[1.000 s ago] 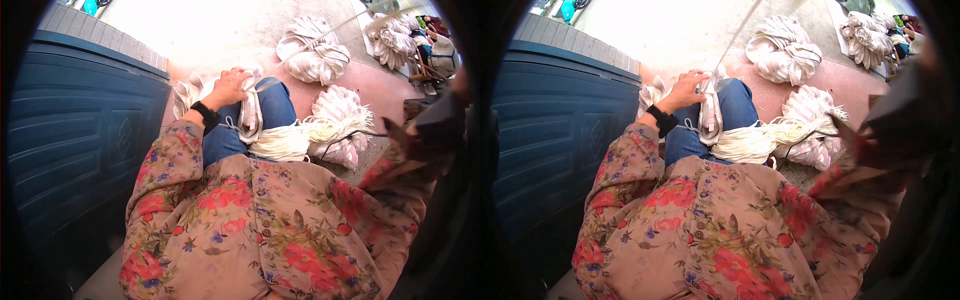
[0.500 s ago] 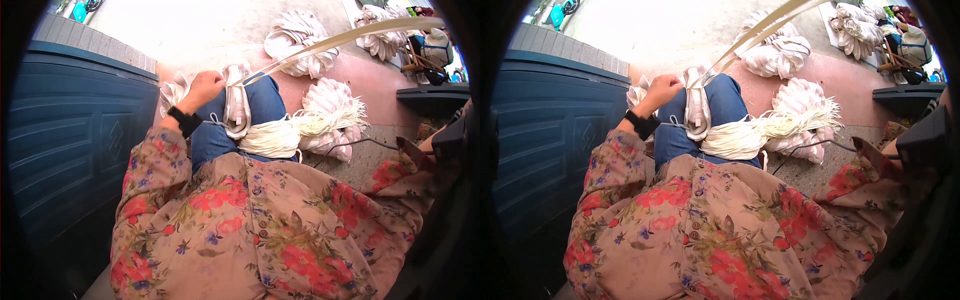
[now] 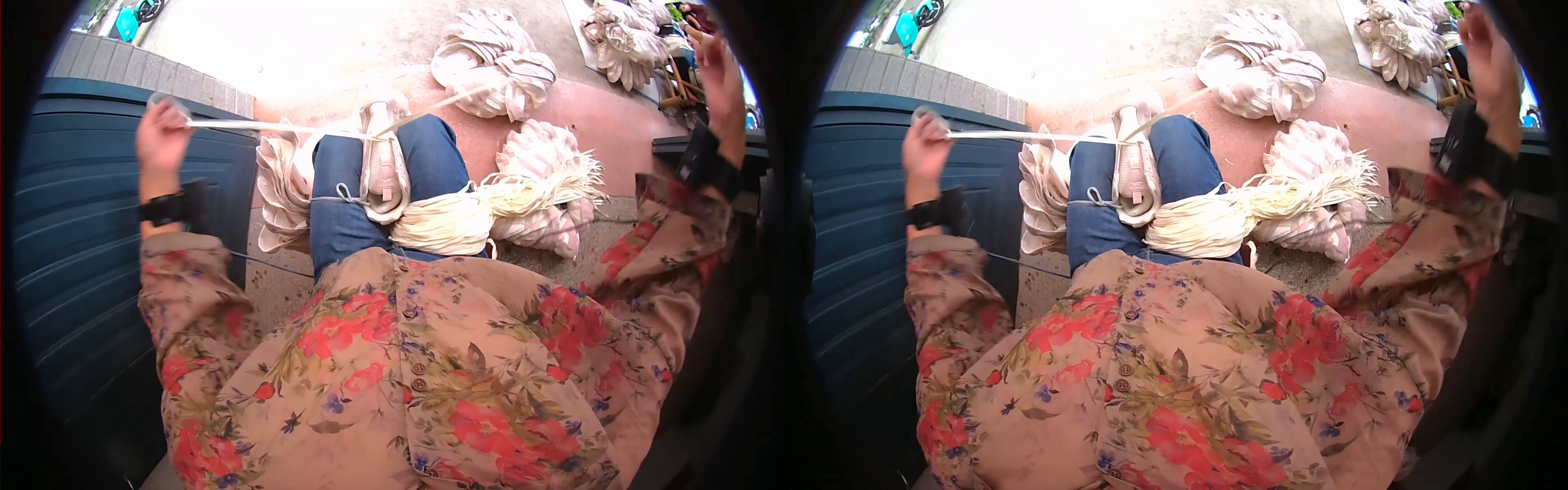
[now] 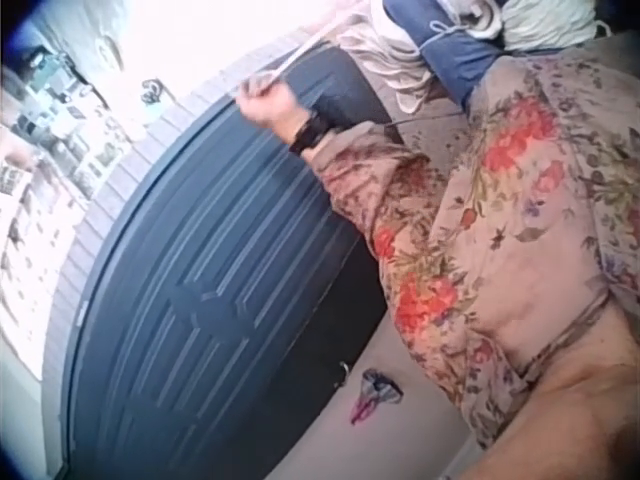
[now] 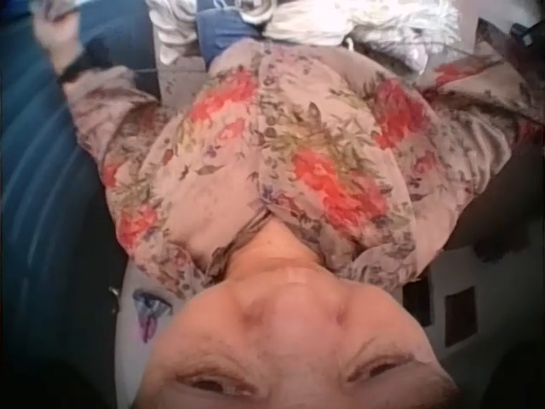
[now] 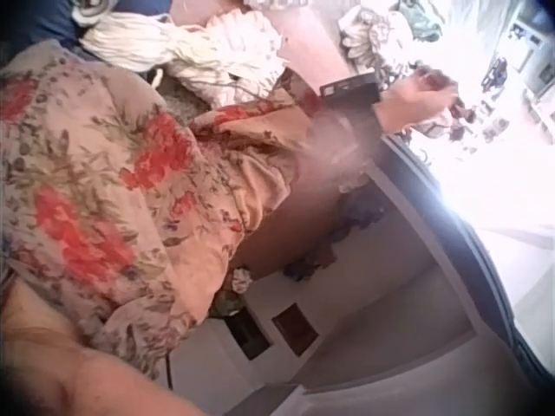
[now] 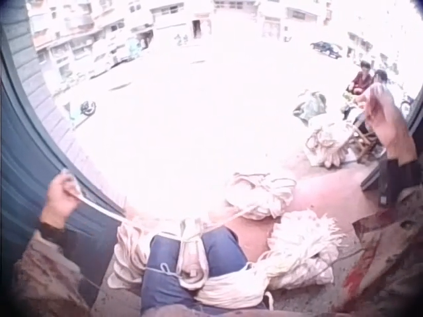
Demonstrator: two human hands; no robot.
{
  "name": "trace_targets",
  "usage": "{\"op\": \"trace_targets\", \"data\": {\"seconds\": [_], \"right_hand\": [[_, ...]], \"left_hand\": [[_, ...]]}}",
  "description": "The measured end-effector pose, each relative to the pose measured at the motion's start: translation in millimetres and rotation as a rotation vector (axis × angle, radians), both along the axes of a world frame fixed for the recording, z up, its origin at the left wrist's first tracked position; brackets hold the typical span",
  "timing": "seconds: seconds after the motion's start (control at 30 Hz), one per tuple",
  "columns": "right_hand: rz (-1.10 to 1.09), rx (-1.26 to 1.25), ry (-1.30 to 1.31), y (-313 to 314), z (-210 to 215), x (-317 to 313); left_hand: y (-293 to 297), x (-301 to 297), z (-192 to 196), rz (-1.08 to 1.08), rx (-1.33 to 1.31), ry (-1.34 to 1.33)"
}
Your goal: The person is lacing several pairs of white shoes.
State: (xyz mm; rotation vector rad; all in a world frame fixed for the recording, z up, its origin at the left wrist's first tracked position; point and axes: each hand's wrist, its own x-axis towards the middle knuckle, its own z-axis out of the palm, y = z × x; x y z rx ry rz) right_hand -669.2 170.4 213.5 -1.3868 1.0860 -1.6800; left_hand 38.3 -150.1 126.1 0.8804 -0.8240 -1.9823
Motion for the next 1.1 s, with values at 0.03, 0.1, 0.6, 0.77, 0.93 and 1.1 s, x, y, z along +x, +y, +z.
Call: {"op": "trace_targets", "data": {"seconds": [0.03,0.1,0.6,0.77,0.93,1.1], "right_hand": [[-0.353,0.118,-0.107,13.5,-24.9,16.8],[-0.702,0.333,-0.122,16.7,-78.6,45.7],[-0.287,0.692,0.995,-77.2,-279.7,389.1],[-0.266,0.652,1.090,-82.5,-275.2,389.7],[-0.234,0.654,1.179,-87.7,-271.4,392.6],[-0.103,0.307,1.415,-94.2,-269.1,393.4]], "left_hand": [[-5.6,13.3,13.5,0.359,0.031,-0.216],[-49.1,124.5,11.6,0.307,0.044,-0.111],[130.5,-122.4,-142.6,-0.400,-0.098,-0.608],[150.0,-131.7,-155.7,-0.554,-0.279,-0.807],[155.6,-128.9,-175.6,-0.439,-0.811,-1.038],[152.9,-141.8,-174.7,-0.331,-1.212,-1.270]]}}
